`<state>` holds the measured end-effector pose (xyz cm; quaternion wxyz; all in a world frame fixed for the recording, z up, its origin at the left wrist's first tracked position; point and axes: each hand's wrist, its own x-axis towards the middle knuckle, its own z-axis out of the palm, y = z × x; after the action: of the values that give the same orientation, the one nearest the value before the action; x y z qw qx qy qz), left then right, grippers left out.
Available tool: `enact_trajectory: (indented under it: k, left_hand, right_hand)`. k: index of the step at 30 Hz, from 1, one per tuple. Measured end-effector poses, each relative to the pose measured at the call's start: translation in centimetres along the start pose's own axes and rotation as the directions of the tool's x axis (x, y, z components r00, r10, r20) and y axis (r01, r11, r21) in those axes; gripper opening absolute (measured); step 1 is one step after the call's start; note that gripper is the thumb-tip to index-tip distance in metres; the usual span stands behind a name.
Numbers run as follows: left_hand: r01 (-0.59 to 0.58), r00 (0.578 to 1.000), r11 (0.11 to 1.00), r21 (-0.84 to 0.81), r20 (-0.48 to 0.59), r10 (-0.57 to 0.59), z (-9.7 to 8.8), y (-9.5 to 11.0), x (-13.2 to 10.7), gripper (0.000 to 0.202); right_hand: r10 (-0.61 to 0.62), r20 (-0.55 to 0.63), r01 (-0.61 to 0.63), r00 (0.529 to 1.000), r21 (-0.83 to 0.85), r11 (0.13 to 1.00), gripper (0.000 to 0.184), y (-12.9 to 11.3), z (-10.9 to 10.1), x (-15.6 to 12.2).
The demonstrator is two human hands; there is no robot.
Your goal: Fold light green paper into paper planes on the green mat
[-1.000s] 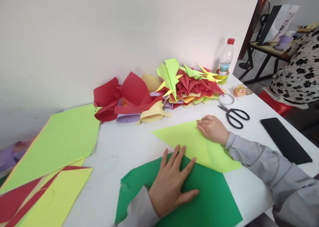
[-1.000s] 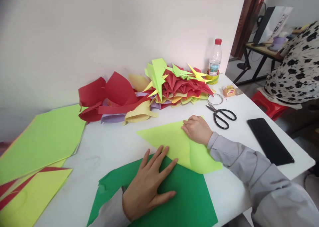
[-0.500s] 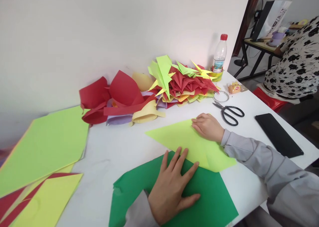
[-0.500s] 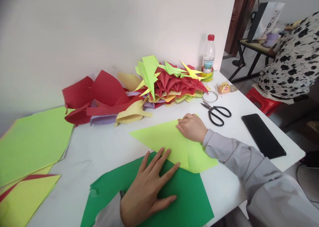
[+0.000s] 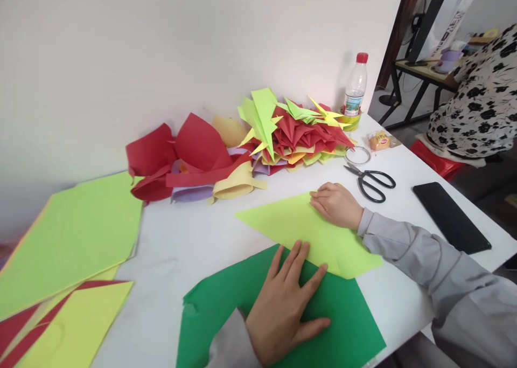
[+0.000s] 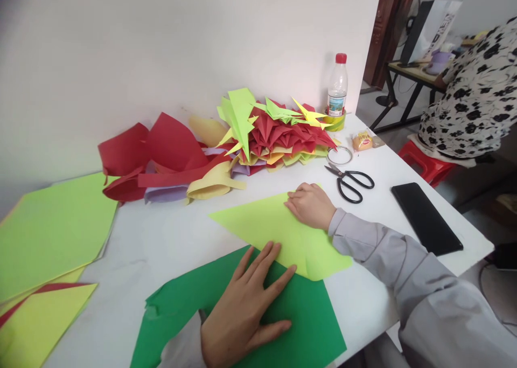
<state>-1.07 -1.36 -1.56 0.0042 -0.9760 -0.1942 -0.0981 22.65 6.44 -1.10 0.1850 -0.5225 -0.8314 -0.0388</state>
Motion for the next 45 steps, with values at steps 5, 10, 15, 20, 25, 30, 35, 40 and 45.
enact_trajectory:
  k: [5, 10, 15, 20, 25, 30, 35, 40, 45]
  left_hand:
    - [-0.027, 1.000, 0.999, 0.026, 0.010, 0.027, 0.0, -0.2, 0.0, 0.087]
    - [-0.049, 0.999, 0.996, 0.077, 0.010, 0.049, -0.3, -0.2, 0.2, 0.086]
    - [-0.043, 0.998, 0.997, 0.064, -0.041, 0.045, -0.4, 0.1, 0.4, 0.078]
    - [-0.052, 0.996, 0.999, 0.013, -0.068, 0.053, 0.2, 0.9, 0.3, 0.068]
    - [-0.016, 1.000, 0.998, -0.065, -0.027, 0.014, 0.8, 1.0, 0.0, 0.077]
    - [-0.006, 1.000, 0.997, -0.073, 0.000, 0.006, 0.7, 1.0, 0.0, 0.080]
    - [-0.001, 1.000, 0.998, -0.064, 0.014, 0.002, 0.8, 1.1, 0.0, 0.081]
    - [0.003, 1.000, 0.996, -0.094, 0.019, -0.001, 0.7, 1.2, 0.1, 0.082]
    - [0.014, 0.999, 0.994, -0.111, 0.038, -0.010, 0.6, 1.5, 0.1, 0.083]
  right_hand:
    - [-0.005, 0.000, 0.005, 1.000, 0.000, 1.000, 0.033, 0.0, 0.1, 0.0]
    - [-0.005, -0.002, 0.005, 1.000, 0.001, 1.000, 0.033, 0.1, 0.1, -0.1]
    - [-0.009, -0.012, 0.009, 1.000, 0.001, 1.000, 0.031, 0.1, 0.2, -0.1]
    - [-0.015, -0.021, 0.015, 1.000, -0.006, 1.000, 0.032, 0.2, 0.3, -0.1]
    - [-0.015, -0.018, 0.015, 1.000, -0.009, 1.000, 0.033, 0.2, 0.4, -0.1]
    - [-0.006, -0.016, 0.006, 1.000, -0.007, 1.000, 0.032, 0.2, 0.5, -0.1]
    - [-0.006, -0.016, 0.006, 1.000, -0.001, 1.000, 0.032, 0.1, 0.4, -0.1]
    - [-0.006, -0.001, 0.006, 1.000, 0.002, 1.000, 0.032, 0.1, 0.2, 0.0]
    - [-0.004, 0.014, 0.004, 1.000, 0.002, 1.000, 0.032, 0.0, 0.1, 0.0]
